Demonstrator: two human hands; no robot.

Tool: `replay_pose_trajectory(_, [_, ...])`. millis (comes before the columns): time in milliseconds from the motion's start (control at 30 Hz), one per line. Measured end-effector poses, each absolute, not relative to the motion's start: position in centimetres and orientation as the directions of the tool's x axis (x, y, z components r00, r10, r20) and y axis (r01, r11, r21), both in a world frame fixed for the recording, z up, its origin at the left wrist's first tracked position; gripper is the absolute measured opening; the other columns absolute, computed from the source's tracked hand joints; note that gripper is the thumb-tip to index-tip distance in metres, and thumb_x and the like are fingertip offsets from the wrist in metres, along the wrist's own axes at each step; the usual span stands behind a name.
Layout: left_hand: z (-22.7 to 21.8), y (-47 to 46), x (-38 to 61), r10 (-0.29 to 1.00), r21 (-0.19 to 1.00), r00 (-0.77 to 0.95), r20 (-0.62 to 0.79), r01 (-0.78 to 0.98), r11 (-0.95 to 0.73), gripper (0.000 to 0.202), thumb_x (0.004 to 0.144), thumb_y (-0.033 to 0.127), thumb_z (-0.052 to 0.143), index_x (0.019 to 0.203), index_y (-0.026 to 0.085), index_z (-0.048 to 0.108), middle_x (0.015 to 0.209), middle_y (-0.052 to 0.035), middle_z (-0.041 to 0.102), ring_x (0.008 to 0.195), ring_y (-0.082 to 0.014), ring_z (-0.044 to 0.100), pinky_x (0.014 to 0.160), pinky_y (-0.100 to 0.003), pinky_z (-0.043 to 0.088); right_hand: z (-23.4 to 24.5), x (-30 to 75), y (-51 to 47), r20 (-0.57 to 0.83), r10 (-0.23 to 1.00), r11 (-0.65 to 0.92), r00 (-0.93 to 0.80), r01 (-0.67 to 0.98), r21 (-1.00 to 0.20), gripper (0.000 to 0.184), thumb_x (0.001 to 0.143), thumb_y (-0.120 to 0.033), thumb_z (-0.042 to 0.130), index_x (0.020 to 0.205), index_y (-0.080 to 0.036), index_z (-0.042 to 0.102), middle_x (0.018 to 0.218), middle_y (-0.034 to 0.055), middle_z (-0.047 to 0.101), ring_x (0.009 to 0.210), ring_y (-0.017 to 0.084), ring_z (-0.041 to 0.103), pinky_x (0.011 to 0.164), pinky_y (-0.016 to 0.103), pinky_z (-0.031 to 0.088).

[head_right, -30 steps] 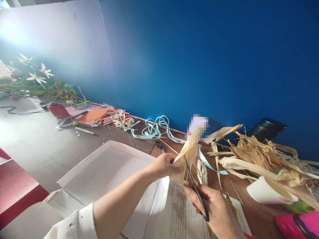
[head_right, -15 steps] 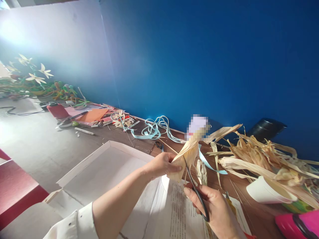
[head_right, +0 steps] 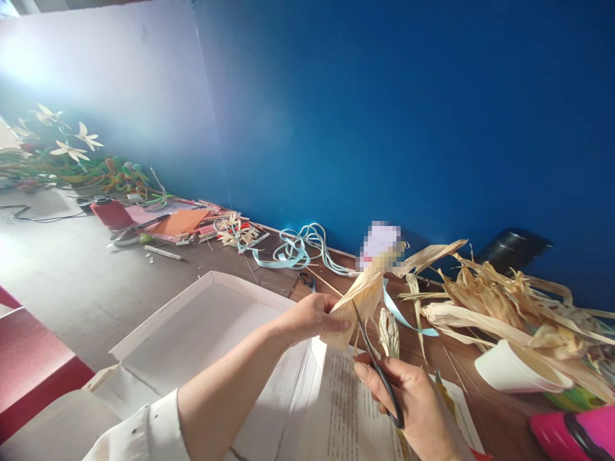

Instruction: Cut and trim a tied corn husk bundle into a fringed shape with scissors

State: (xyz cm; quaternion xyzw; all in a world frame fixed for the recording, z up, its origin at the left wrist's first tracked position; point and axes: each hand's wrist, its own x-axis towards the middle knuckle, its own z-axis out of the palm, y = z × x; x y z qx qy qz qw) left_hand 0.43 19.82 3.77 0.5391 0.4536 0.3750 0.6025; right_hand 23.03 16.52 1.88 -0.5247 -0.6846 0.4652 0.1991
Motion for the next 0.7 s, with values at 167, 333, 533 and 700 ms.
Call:
replay_pose_trajectory(167, [4.1,19.7,0.4,0.939,0.988,0.309,-0.152,0.031,0.15,0.021,0.062,0.031,0.067,0.072,0.013,0.062,0.066,0.0001,0.052,0.06,-0.0103,0.048,0.051,-0.019,0.033,1.6,23.3,16.6,-0.217,0.901,0.023,-0.375,0.543,-0.839,0.055,0.081,-0.07,0.06,0.073,-0.016,0.056,0.061,-0.0022,0.047,0.057,0.011,0.042,0.05,0.018,0.038])
replay_pose_trajectory(333, [4.5,19.4,0.4,0.937,0.985,0.309,-0.162,-0.009,0.174,0.028,0.061,0.037,0.072,0.072,0.012,0.064,0.065,-0.0008,0.055,0.061,-0.0118,0.051,0.054,-0.02,0.038,1.5,23.1,16.6,-0.194,0.909,0.035,-0.369,0.531,-0.847,0.054,0.081,-0.069,0.062,0.068,-0.017,0.054,0.059,-0.002,0.047,0.056,0.012,0.042,0.049,0.018,0.036])
replay_pose_trajectory(533, [4.3,19.3,0.9,0.958,0.982,0.231,-0.172,-0.032,0.184,0.024,0.062,0.033,0.072,0.073,0.012,0.065,0.066,-0.0012,0.057,0.061,-0.0127,0.052,0.057,-0.021,0.041,1.4,22.6,16.7,-0.161,0.899,0.027,-0.407,0.418,-0.908,0.046,0.082,-0.065,0.065,0.083,-0.02,0.062,0.061,-0.0012,0.052,0.057,0.015,0.048,0.053,0.02,0.042])
replay_pose_trajectory(700, [3.6,19.5,1.9,0.988,0.981,0.083,-0.131,-0.133,0.141,0.022,0.065,0.03,0.067,0.078,0.013,0.062,0.061,0.0019,0.05,0.054,-0.0086,0.043,0.05,-0.019,0.032,1.7,21.9,16.1,-0.186,0.858,0.049,-0.479,0.437,-0.898,0.042,0.085,-0.06,0.064,0.107,-0.025,0.064,0.086,0.0024,0.065,0.076,0.02,0.058,0.067,0.022,0.049])
